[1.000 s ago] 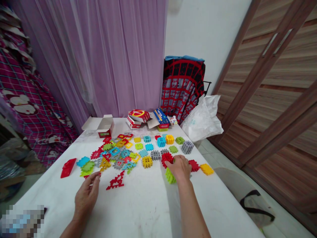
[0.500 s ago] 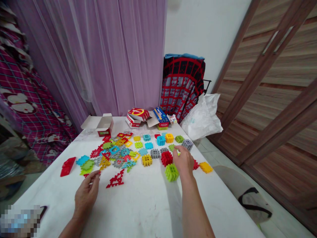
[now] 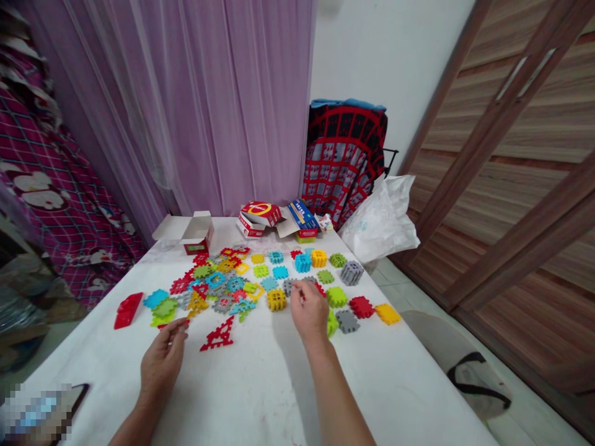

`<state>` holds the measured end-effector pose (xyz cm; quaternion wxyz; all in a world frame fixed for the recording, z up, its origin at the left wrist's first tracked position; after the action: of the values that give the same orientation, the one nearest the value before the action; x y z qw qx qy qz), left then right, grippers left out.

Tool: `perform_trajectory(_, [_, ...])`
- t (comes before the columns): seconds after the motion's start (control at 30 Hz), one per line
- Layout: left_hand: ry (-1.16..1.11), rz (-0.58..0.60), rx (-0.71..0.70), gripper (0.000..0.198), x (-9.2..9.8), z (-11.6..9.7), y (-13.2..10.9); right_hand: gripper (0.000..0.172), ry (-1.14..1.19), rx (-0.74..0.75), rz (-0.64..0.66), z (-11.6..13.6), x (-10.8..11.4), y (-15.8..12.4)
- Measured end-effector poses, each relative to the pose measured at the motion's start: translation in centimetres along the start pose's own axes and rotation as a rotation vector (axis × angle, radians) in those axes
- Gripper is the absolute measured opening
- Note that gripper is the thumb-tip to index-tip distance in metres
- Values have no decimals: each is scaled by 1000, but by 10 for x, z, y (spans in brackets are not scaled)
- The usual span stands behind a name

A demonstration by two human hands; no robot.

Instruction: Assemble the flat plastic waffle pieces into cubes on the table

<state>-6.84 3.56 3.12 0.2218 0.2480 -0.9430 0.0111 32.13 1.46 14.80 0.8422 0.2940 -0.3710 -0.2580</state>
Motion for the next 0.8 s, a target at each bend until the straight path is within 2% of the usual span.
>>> perform_trajectory(0.13, [-16,11,6,45,-1,3,1,25,80,130,120,40,-57,-19])
perform_trajectory(0.27, [-36,14,21,45,-2,7,1,25,132,198,164,59,-89,-28])
perform_trajectory(0.5, [-43,47,20,41,-7,5,1,24,170,196,170,61,-105,-18])
perform_trajectory(0.7, [46,61,0,39,-12,5,0,26,219,171,181,52,-114,-13])
perform_trajectory(0.8, [104,70,-37,38,-15,-2,6,27,231,147,192,44,-114,-10])
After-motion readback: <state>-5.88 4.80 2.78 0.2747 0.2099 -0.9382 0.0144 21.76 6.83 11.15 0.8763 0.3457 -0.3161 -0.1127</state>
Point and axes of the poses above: each hand's wrist, its own y-axis towards the middle knuckle, its own x-axis out of the back of the hand, z = x × y, the point moved 10 cm from there along y, towards the middle knuckle, and after that the axes turned 11 degrees about x, right-handed, at the moved point
